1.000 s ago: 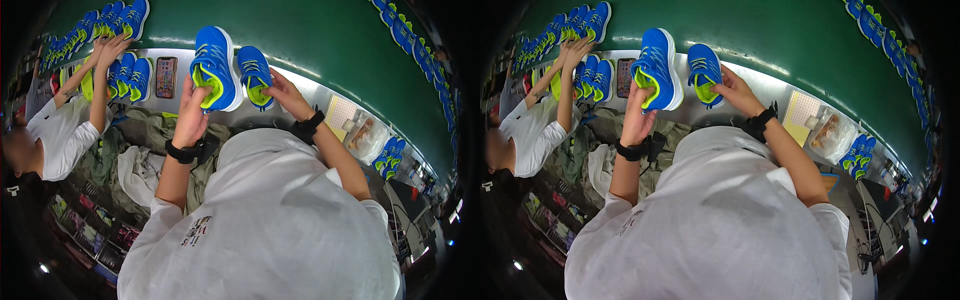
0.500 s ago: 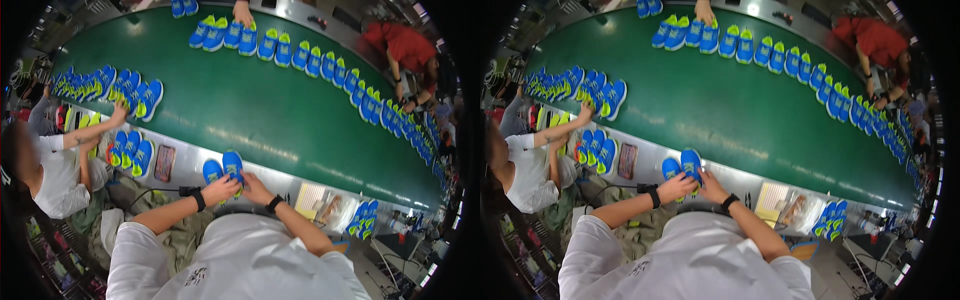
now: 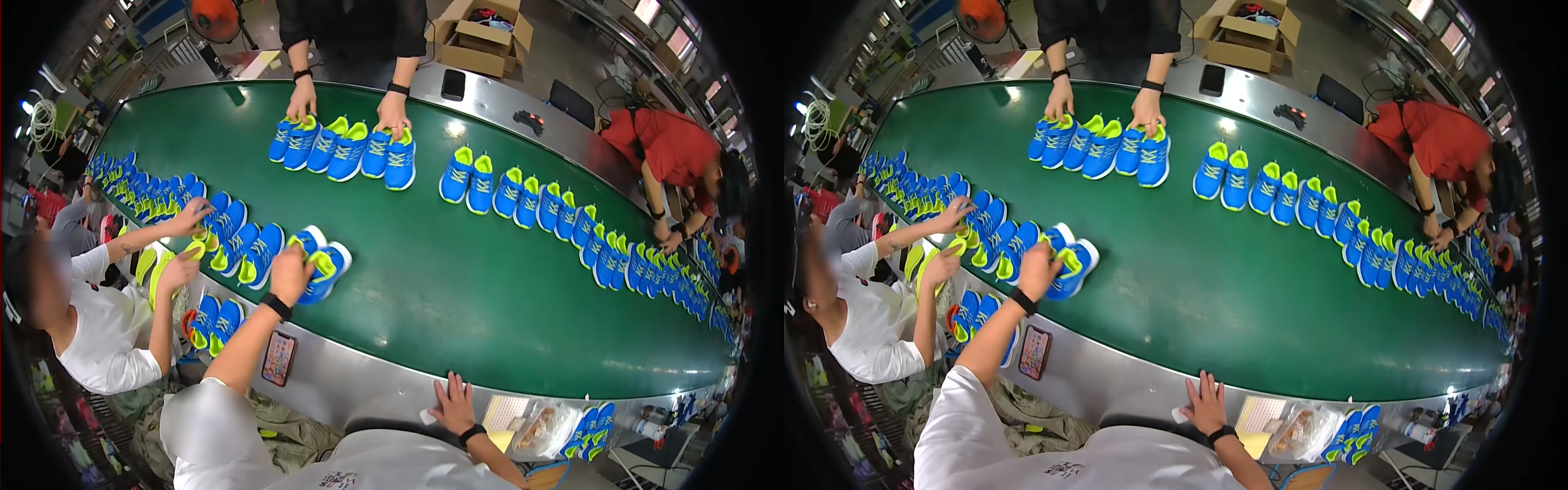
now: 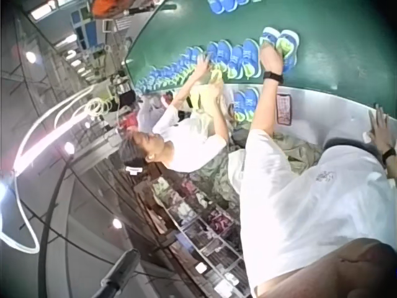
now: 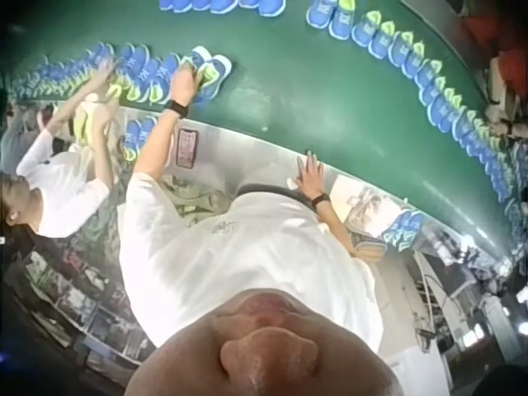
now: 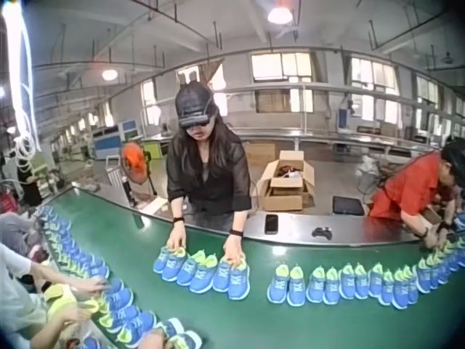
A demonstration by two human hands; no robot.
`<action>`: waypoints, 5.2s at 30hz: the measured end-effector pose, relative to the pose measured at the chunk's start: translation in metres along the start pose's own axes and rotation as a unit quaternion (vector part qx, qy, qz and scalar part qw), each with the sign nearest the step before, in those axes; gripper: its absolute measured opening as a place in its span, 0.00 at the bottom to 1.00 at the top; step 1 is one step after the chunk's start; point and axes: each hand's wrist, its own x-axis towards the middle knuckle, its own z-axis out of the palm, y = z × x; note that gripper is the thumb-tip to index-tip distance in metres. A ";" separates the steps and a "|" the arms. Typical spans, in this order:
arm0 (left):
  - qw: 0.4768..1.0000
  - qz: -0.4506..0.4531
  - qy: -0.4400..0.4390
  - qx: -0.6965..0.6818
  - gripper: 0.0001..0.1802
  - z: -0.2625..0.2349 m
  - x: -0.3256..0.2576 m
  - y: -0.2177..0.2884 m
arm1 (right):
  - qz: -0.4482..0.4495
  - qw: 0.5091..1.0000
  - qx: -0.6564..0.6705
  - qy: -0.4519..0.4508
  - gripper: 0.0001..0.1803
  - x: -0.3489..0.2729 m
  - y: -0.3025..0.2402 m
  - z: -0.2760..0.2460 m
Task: The person repeatedly picks up pairs of blue and neon-green sneakers from a green conveyor belt, turns them over to inspect the soles and uppers, and places them back on the belt. The person also wipes the belt surface with a white cloth at the end.
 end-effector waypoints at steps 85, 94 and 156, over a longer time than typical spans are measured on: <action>0.670 0.098 -0.339 -0.653 0.42 -0.019 -0.347 0.560 | 0.051 0.639 0.583 0.499 0.33 -0.396 0.127 -0.145; 0.877 0.318 0.057 -0.357 0.33 -0.096 -0.307 0.383 | -0.024 0.801 0.191 0.566 0.44 -0.260 0.006 -0.166; 0.928 0.256 0.197 -0.187 0.29 -0.171 -0.361 0.306 | -0.171 0.831 0.198 0.491 0.58 -0.203 -0.052 -0.149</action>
